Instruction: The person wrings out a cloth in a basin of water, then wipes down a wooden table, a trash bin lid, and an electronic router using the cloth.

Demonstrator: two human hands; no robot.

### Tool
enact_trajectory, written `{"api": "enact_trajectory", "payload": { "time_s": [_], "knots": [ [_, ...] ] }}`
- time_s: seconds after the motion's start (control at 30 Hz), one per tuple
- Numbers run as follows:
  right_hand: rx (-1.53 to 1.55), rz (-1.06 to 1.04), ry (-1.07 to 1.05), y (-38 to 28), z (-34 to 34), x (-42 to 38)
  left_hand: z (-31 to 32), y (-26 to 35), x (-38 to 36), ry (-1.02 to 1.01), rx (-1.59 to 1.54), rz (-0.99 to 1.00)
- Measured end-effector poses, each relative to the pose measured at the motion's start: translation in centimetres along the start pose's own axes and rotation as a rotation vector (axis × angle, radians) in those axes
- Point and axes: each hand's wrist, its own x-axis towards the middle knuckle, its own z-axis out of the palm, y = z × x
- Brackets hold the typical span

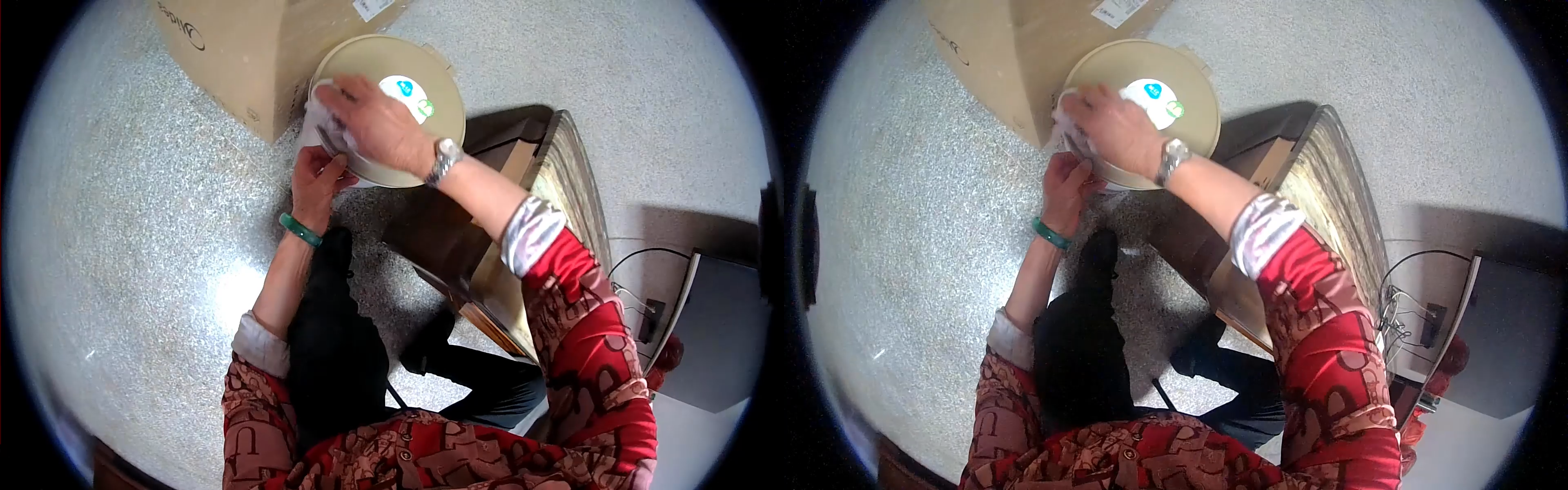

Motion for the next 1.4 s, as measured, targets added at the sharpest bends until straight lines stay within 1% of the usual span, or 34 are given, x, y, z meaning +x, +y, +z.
{"api": "enact_trajectory", "payload": {
  "time_s": [0.03, 0.1, 0.17, 0.2, 0.23, 0.27, 0.33, 0.37, 0.43, 0.47, 0.53, 0.57, 0.6, 0.67, 0.7, 0.73, 0.8, 0.87, 0.9, 0.97, 1.0, 1.07, 1.1, 1.17, 1.2, 1.27, 1.33, 1.4],
  "knots": [
    [-0.016, 0.074, -0.041, 1.1, -0.4, 0.6, 0.0, 0.0, -0.1, 0.009, 0.009, -0.008],
    [-0.138, 0.270, -0.059, 3.8, -1.1, 2.4, 0.0, 0.1, -0.3, 0.010, 0.021, -0.004],
    [-0.251, 0.322, 0.045, 9.4, 0.4, 3.4, -0.1, 0.1, -0.2, 0.014, 0.039, -0.001],
    [-0.279, 0.418, -0.013, 10.7, -0.6, 3.6, -0.3, 0.0, -0.3, -0.003, 0.062, 0.006],
    [-0.344, 0.428, -0.033, 13.5, -0.2, 3.5, -0.4, 0.0, -0.2, -0.020, 0.084, 0.012],
    [-0.306, 0.549, -0.079, 15.5, -0.3, 2.7, -0.3, -0.1, -0.2, -0.024, 0.087, 0.008],
    [-0.189, 0.728, -0.317, 16.8, -2.1, 1.4, -0.3, 0.0, -0.3, -0.040, 0.038, 0.020],
    [-0.188, 0.729, -0.319, 16.8, -2.0, 0.4, -0.4, -0.1, -0.5, -0.039, 0.038, 0.018],
    [-0.178, 0.738, -0.258, 17.1, -1.6, -2.0, -0.1, -0.1, -0.4, 0.003, 0.078, 0.037],
    [-0.221, 0.705, -0.370, 16.7, -1.5, -2.8, 0.0, -0.1, -0.4, -0.005, 0.077, 0.036],
    [-0.172, 0.762, -0.606, 13.5, -3.4, -3.9, 0.1, -0.1, -0.5, 0.000, 0.037, 0.042],
    [-0.194, 0.692, -0.669, 13.6, -2.8, -4.5, 0.1, 0.1, -0.3, 0.003, 0.037, 0.048],
    [-0.215, 0.624, -0.736, 12.4, -2.8, -4.7, 0.0, 0.2, -0.2, 0.008, 0.041, 0.045],
    [-0.240, 0.469, -0.791, 10.4, -2.5, -5.8, 0.1, -0.2, -0.2, 0.029, 0.058, 0.036],
    [-0.252, 0.390, -0.813, 8.6, -2.8, -6.1, 0.0, -0.5, -0.1, 0.029, 0.034, 0.045],
    [-0.303, 0.363, -0.870, 5.1, -3.3, -5.5, 0.0, -0.7, 0.1, 0.023, 0.007, 0.053],
    [-0.335, 0.386, -0.652, 0.8, -0.9, -5.5, 0.1, -0.6, 0.2, 0.034, -0.009, 0.065],
    [-0.490, 0.185, -0.275, -5.1, -1.7, -4.5, 0.0, -0.4, 0.3, 0.059, 0.063, 0.012],
    [-0.486, 0.181, -0.278, -5.2, -1.5, -3.5, -0.2, -0.7, 0.5, 0.065, 0.063, 0.011],
    [-0.391, 0.176, -0.348, -4.0, -1.0, -0.8, -0.9, -1.5, 0.7, 0.008, -0.070, 0.079],
    [-0.252, 0.244, -0.356, -3.0, -1.8, 0.7, -0.9, -1.4, 0.5, 0.018, -0.071, 0.077],
    [-0.285, 0.308, -0.228, -0.2, -1.0, 2.7, -0.3, -0.6, 0.1, 0.007, -0.024, 0.034],
    [-0.282, 0.310, -0.231, 0.3, -0.2, 3.1, -0.2, -0.4, 0.1, 0.009, -0.024, 0.030],
    [-0.379, 0.249, 0.079, 0.6, 1.5, 3.1, -0.1, -0.2, 0.0, 0.029, -0.005, 0.011],
    [-0.381, 0.255, 0.075, 0.4, 1.4, 2.5, -0.1, -0.5, 0.0, 0.025, -0.007, 0.005],
    [-0.284, 0.186, -0.035, -1.2, 0.6, 0.7, -0.3, -0.8, 0.0, -0.001, -0.114, -0.007],
    [-0.310, 0.138, -0.165, -3.3, -0.3, -1.6, -0.7, -0.4, -0.1, -0.042, -0.168, -0.040],
    [-0.451, 0.095, -0.188, -5.3, -0.8, -4.4, -0.6, -0.2, -0.1, -0.084, -0.220, -0.067]
  ]
}}
